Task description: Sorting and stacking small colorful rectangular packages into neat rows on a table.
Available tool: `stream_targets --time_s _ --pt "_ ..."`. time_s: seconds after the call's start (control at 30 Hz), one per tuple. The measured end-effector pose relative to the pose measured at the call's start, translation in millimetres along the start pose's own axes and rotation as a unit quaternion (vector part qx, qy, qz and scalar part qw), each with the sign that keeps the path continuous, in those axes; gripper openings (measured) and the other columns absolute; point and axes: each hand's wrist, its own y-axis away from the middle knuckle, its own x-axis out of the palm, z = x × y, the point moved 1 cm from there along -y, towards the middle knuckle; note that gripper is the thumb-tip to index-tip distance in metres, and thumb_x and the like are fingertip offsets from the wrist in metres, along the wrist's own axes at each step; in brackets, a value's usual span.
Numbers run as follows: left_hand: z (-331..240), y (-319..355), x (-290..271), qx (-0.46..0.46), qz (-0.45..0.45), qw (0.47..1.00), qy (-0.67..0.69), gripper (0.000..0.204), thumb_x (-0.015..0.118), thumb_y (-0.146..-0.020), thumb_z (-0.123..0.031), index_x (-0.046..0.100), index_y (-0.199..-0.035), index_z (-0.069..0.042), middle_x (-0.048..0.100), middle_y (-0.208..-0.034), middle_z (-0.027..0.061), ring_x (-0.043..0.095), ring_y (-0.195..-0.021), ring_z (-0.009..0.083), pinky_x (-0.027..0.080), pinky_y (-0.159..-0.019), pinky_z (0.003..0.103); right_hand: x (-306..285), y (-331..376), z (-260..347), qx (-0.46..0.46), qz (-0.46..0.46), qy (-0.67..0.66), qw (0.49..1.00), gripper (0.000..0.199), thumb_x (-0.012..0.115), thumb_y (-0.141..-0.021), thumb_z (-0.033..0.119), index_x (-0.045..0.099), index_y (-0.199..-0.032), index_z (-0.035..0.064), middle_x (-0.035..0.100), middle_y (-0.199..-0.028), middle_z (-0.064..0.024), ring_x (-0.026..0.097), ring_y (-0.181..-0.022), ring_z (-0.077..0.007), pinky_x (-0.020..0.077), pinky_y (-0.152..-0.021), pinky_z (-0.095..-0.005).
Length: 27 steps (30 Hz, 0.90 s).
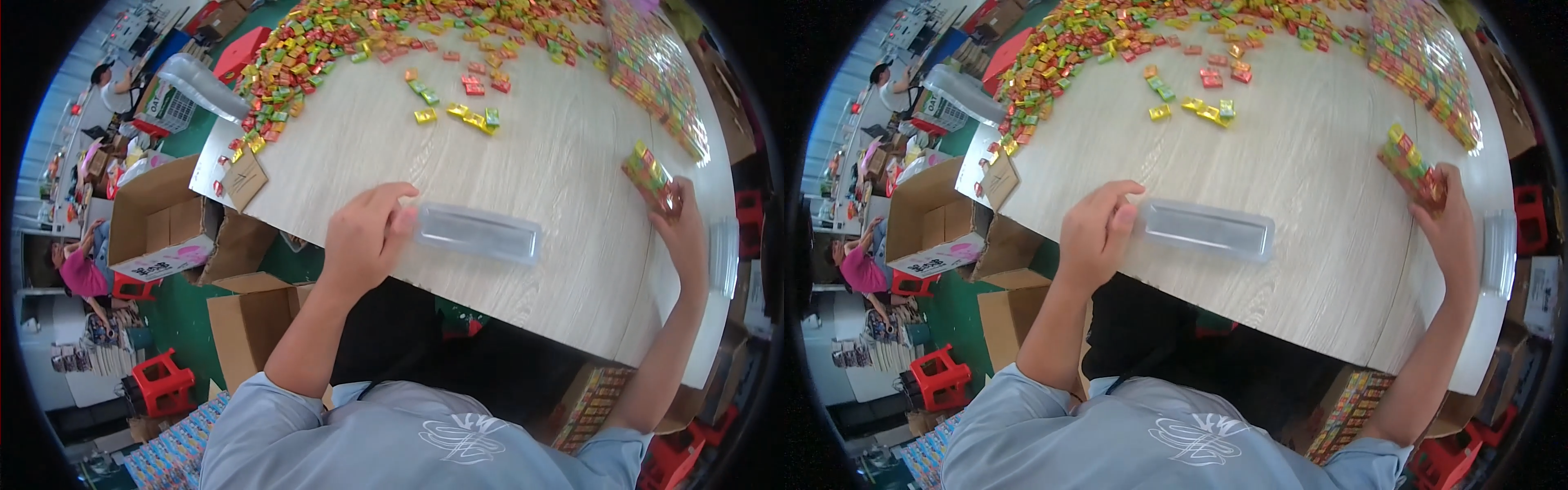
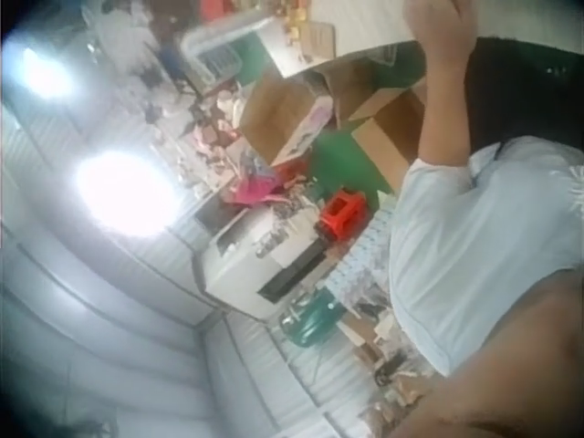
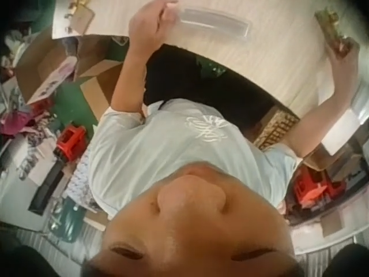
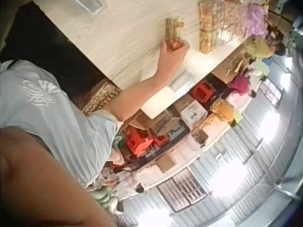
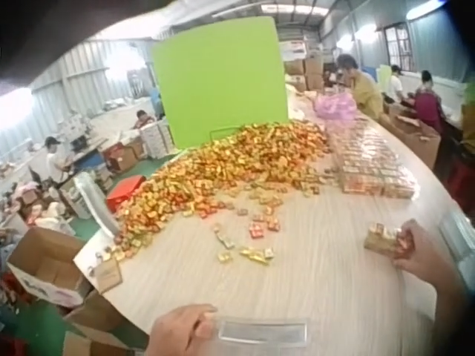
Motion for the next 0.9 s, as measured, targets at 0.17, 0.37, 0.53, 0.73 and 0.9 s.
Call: stream_targets --time_s 0.17,0.37,0.53,0.73,0.9 --pt "2 0 -5 0.001 -0.01 1.0 0.013 0.026 0.062 -0.101 -0.024 0.068 -0.118 -0.005 0.066 -0.085 0.0134 0.065 -0.072 0.0313 0.052 -0.068 0.041 -4 10 20 -0.171 -0.147 0.162 0.961 0.038 0.076 -0.089 0.008 0.057 -0.123 0.0065 0.056 -0.142 -0.0164 0.057 -0.13 -0.0353 0.0468 -0.107 -0.0427" --pt "-2 -53 -28 0.026 0.012 0.999 -0.017 0.024 0.064 -0.1 -0.025 0.069 -0.115 -0.007 0.067 -0.108 0.0141 0.068 -0.087 0.0326 0.054 -0.076 0.042 26 9 79 -0.252 -0.063 0.057 0.964 0.025 0.075 -0.09 0.01 0.062 -0.111 0.0061 0.057 -0.139 -0.0141 0.056 -0.129 -0.0346 0.0438 -0.11 -0.0456" --pt "18 -144 -8 0.304 -0.025 0.948 -0.085 0.025 0.067 -0.098 -0.021 0.069 -0.119 -0.007 0.067 -0.106 0.0128 0.066 -0.097 0.0314 0.052 -0.087 0.043 70 -19 188 -0.383 0.039 0.036 0.922 0.024 0.074 -0.088 0.009 0.062 -0.108 0.0064 0.06 -0.128 -0.0137 0.058 -0.122 -0.0363 0.0476 -0.103 -0.0449" --pt "31 -175 17 0.293 0.046 0.954 -0.037 0.019 0.07 -0.095 -0.018 0.073 -0.111 -0.008 0.068 -0.107 0.012 0.064 -0.104 0.0341 0.049 -0.093 0.046 121 -62 189 -0.35 0.062 -0.066 0.932 0.023 0.072 -0.089 0.007 0.061 -0.109 0.005 0.064 -0.119 -0.0146 0.06 -0.116 -0.0353 0.0487 -0.1 -0.0452" --pt "40 -182 -3 0.277 0.138 0.951 -0.026 0.018 0.072 -0.094 -0.017 0.075 -0.109 -0.009 0.065 -0.101 0.0109 0.062 -0.101 0.0318 0.049 -0.091 0.043 118 -64 185 -0.314 0.073 -0.12 0.939 0.021 0.071 -0.089 0.005 0.061 -0.108 0.0037 0.064 -0.113 -0.0128 0.061 -0.11 -0.0336 0.0504 -0.096 -0.0427"
